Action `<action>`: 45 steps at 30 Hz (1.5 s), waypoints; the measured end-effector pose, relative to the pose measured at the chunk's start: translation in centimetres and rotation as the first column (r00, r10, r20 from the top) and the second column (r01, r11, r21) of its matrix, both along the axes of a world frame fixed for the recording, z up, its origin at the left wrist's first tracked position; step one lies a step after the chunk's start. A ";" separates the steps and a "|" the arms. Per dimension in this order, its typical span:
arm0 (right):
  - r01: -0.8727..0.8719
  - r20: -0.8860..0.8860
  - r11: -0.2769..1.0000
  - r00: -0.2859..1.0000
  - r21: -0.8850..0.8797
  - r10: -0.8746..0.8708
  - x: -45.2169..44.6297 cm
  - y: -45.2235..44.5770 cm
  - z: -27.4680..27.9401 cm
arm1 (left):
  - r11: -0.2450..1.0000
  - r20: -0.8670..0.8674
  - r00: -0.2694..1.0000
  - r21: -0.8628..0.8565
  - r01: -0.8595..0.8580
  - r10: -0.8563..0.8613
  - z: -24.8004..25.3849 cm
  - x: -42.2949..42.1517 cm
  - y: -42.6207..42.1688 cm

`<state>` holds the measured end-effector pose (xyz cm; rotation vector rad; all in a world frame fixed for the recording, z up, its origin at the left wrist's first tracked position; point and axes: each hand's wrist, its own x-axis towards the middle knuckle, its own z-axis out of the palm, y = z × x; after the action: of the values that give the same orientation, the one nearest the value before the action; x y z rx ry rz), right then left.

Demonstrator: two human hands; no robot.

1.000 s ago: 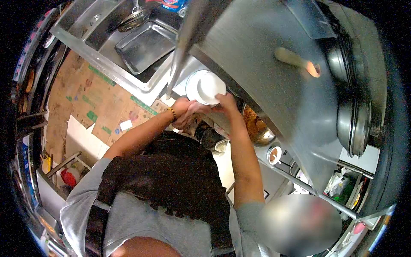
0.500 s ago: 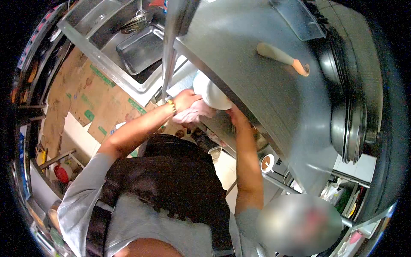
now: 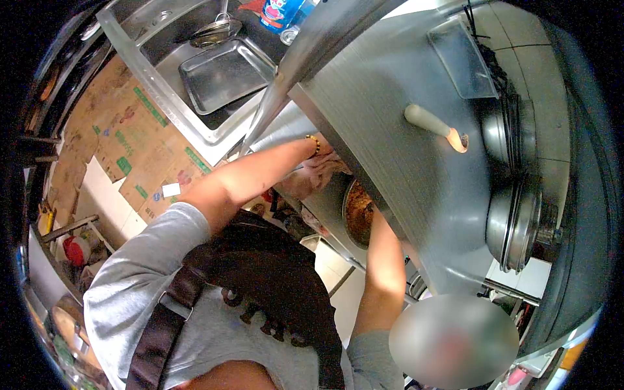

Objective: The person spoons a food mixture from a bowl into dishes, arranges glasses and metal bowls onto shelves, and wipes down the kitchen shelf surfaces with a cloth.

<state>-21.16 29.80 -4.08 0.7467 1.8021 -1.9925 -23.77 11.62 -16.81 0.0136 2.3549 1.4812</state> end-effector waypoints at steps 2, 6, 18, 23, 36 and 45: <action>0.106 0.033 0.991 0.994 -0.076 -0.104 0.9 -2.0 3.0 | 0.998 0.032 0.999 -0.069 -0.009 0.011 3.1 0.9 -0.5; 0.273 0.094 0.944 0.961 -0.185 -0.260 0.8 -0.7 3.4 | 0.999 -0.006 0.999 0.006 0.049 -0.049 7.5 5.9 -3.1; 0.168 0.279 0.901 0.959 -0.399 -0.055 11.8 -9.1 -0.5 | 0.987 -0.468 0.869 0.084 -0.135 0.159 13.3 19.5 -14.1; 0.429 0.197 0.662 0.896 -0.614 -0.398 9.5 -8.9 -5.0 | 0.940 -0.742 0.613 0.068 -0.334 0.271 12.6 16.6 -12.8; 0.349 0.214 0.631 0.935 -0.693 -0.282 4.3 -4.8 -11.2 | 0.939 -0.076 0.997 -0.344 -0.003 -0.025 4.5 8.1 -9.2; 0.263 0.202 0.757 0.964 -0.598 -0.175 2.6 -5.9 -8.8 | 0.866 -0.399 0.900 -0.374 -0.333 0.174 -0.1 3.4 -6.8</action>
<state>-18.60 23.94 -12.86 0.8623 0.8936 -2.4164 -20.36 4.80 -16.88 -0.1700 3.0455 1.0865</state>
